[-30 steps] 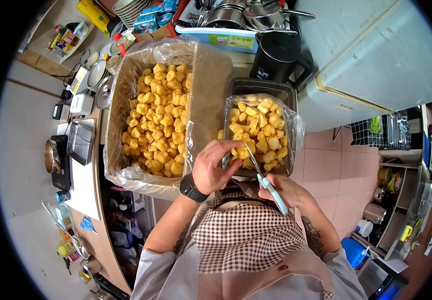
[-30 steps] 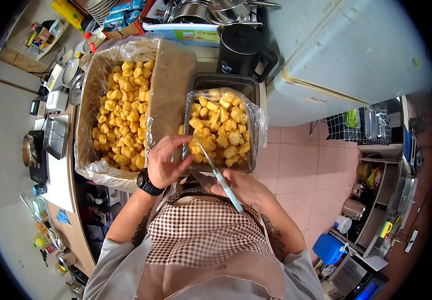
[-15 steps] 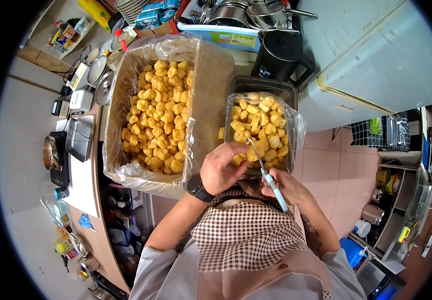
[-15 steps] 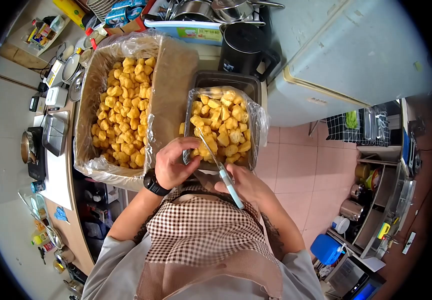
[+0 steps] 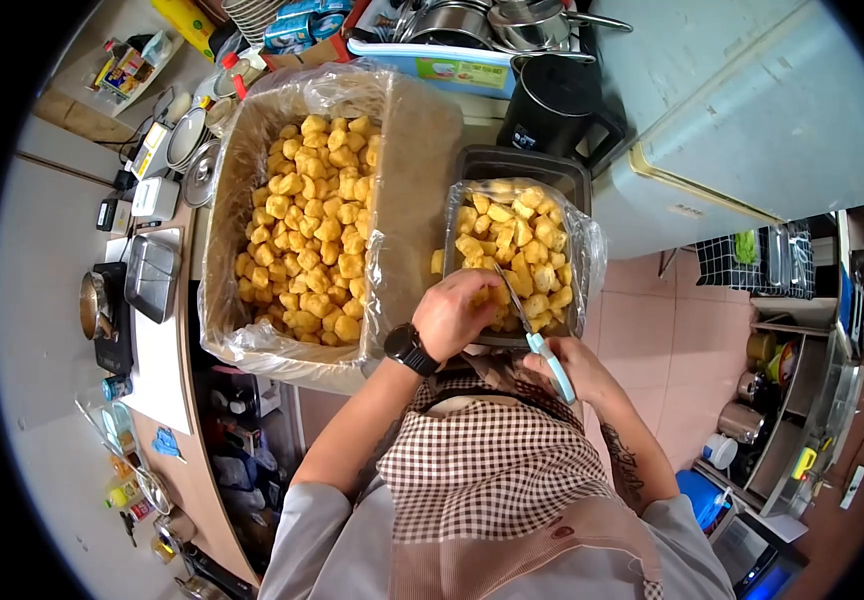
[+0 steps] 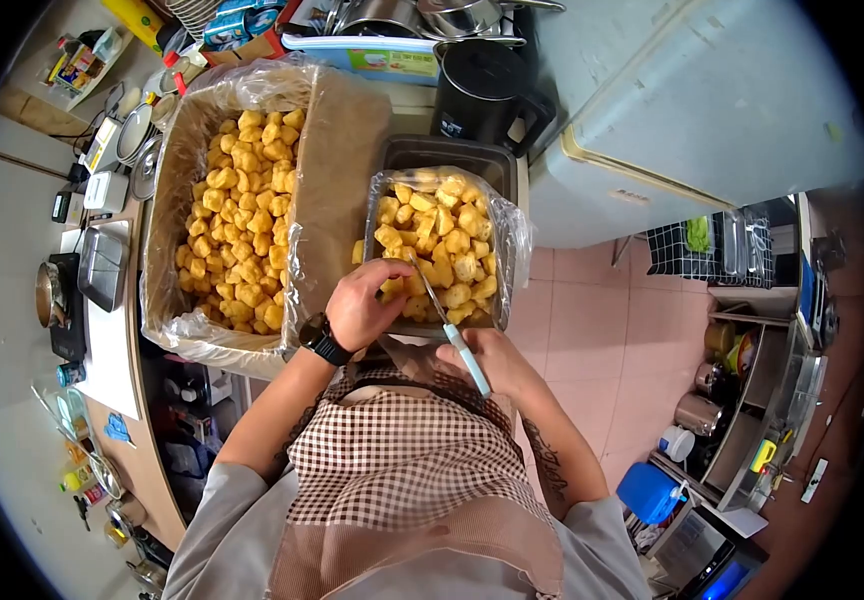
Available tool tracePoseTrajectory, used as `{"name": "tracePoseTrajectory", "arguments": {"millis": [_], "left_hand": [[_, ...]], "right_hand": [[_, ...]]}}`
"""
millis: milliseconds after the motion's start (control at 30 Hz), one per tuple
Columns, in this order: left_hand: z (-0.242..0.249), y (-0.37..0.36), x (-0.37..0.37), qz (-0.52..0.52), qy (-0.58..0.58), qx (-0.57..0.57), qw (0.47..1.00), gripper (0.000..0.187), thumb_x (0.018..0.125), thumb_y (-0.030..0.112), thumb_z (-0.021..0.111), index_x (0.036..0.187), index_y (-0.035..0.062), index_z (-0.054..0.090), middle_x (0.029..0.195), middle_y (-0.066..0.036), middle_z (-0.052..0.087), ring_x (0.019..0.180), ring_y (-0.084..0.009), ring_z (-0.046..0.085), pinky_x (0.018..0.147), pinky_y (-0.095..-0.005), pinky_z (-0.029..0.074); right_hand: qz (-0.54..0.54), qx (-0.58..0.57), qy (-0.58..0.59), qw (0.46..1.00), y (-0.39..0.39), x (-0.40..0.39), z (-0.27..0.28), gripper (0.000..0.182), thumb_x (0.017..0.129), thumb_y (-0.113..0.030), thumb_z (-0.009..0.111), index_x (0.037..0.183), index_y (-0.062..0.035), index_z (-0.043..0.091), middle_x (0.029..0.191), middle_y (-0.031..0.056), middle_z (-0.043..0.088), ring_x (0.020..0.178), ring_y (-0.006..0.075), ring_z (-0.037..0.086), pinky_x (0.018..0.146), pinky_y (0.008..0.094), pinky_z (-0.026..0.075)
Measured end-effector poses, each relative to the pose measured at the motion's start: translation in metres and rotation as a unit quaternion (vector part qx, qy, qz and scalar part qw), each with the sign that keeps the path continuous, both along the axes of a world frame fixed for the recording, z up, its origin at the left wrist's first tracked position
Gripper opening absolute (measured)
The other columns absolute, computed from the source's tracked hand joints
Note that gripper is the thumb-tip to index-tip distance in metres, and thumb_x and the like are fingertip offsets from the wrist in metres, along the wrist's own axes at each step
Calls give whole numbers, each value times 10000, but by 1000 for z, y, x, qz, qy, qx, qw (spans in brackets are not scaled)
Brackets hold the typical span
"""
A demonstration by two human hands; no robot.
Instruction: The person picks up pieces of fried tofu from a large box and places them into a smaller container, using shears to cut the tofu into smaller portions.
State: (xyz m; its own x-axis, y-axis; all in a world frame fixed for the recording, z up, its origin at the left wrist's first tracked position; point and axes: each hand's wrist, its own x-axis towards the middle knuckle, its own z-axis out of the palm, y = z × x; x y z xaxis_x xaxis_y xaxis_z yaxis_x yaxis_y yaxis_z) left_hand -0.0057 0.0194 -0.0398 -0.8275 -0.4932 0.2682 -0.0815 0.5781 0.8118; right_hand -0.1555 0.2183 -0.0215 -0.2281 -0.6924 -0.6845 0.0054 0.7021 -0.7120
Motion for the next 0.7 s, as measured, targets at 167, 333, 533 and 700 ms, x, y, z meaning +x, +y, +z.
{"name": "tracePoseTrajectory", "arguments": {"millis": [167,333,533,700], "left_hand": [[-8,1,-13,21,-55,-144,988,267,819,35,710,1077,89,665,1111,-91,675,1017,-305,635,852,-402,522],[-3,-2,-21,63,-93,-232,966,335,866,144,715,1198,112,684,1176,-80,668,1081,-283,603,896,-416,469],[15,-65,24,124,-162,-271,941,371,732,50,656,1084,118,753,1178,-64,672,1073,-300,572,887,-428,454],[8,-78,8,-10,-261,-372,891,266,801,168,632,1022,120,772,1486,-154,484,1486,-384,290,1237,-553,204]], "right_hand": [[-39,50,11,998,4,-7,24,421,885,-397,783,786,-7,661,595,5,576,490,107,560,472,269,447],[-52,35,11,998,24,-29,39,391,887,-359,793,849,9,667,596,9,581,492,100,572,457,261,474],[-88,10,28,996,42,-37,38,337,911,-308,762,880,-5,618,611,38,599,465,123,558,453,276,437],[-59,29,64,996,30,-33,36,369,894,-344,791,805,-13,653,588,12,591,484,99,584,452,260,462]]}}
